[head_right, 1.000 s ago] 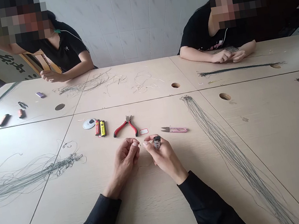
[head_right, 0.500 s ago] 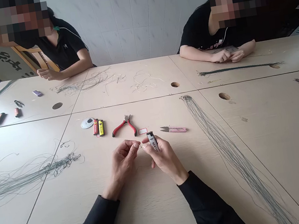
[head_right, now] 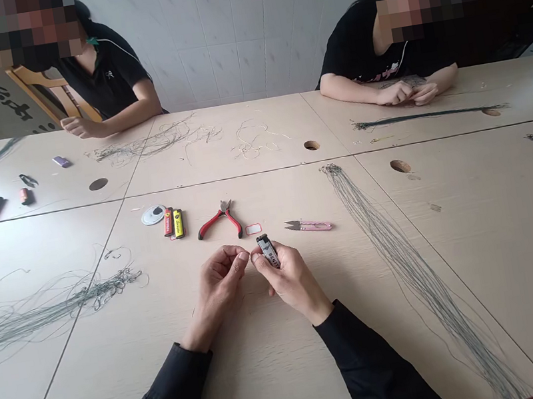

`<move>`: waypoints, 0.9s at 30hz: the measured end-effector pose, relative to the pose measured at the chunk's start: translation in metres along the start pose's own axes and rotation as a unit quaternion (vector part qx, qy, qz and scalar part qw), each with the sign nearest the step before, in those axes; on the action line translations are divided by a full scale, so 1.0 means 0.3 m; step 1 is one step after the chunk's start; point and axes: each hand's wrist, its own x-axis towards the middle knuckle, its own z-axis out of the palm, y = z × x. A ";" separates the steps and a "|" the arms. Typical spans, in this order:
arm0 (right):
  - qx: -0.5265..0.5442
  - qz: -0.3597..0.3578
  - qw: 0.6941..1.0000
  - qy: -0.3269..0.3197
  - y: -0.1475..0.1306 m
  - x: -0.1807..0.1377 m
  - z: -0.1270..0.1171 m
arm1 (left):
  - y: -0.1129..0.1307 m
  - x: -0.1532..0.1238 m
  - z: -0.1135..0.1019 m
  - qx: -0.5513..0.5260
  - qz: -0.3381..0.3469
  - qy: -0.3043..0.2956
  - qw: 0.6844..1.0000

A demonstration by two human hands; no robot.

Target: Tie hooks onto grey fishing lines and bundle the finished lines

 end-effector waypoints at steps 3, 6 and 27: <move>0.008 -0.009 1.000 0.026 0.003 0.000 -0.001 | 0.002 0.000 -0.004 -0.003 0.002 0.017 1.000; 0.040 0.005 0.999 0.020 -0.002 -0.002 -0.004 | 0.010 -0.002 -0.009 -0.012 -0.007 0.020 1.000; 0.034 0.002 0.999 0.002 -0.027 -0.015 0.018 | 0.049 -0.019 -0.005 -0.060 -0.002 0.003 0.998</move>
